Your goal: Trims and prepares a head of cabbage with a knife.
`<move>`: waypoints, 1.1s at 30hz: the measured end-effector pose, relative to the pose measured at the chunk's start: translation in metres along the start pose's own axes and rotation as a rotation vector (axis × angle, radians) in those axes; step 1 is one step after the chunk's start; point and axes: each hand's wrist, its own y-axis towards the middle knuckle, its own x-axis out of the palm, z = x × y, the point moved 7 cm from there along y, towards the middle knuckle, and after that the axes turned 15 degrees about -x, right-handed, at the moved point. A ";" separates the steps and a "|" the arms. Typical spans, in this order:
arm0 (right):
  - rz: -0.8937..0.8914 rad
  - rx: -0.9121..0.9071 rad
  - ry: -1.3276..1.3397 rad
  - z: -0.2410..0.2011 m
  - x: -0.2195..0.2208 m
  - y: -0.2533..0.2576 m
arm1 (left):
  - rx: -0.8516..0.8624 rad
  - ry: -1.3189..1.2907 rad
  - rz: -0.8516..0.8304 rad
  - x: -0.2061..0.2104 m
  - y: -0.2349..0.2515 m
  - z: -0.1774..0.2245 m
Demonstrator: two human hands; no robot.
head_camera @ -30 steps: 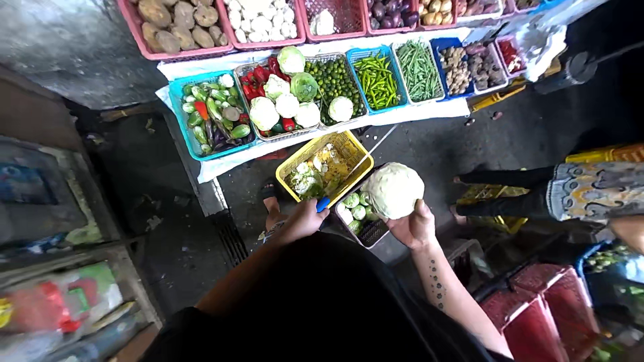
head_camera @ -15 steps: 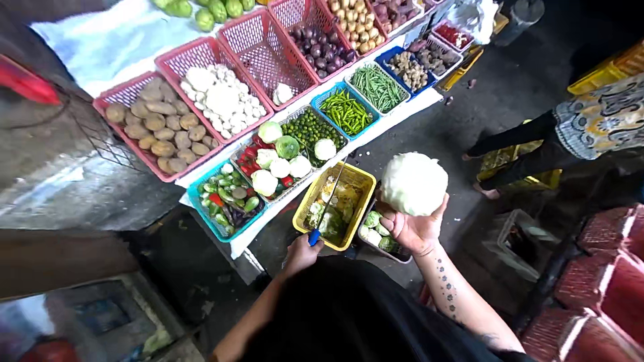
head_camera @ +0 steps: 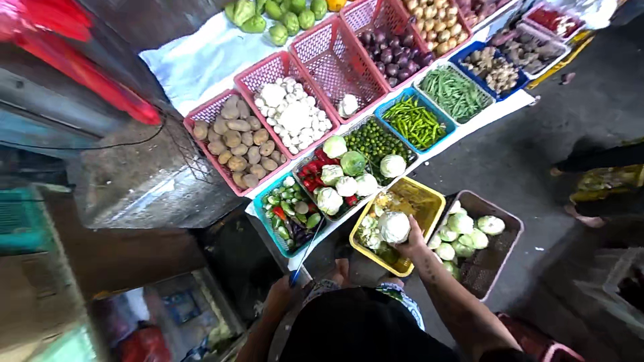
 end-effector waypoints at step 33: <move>0.820 0.065 -0.651 0.027 -0.310 -0.330 | 0.059 -0.261 -0.062 -0.068 0.098 0.146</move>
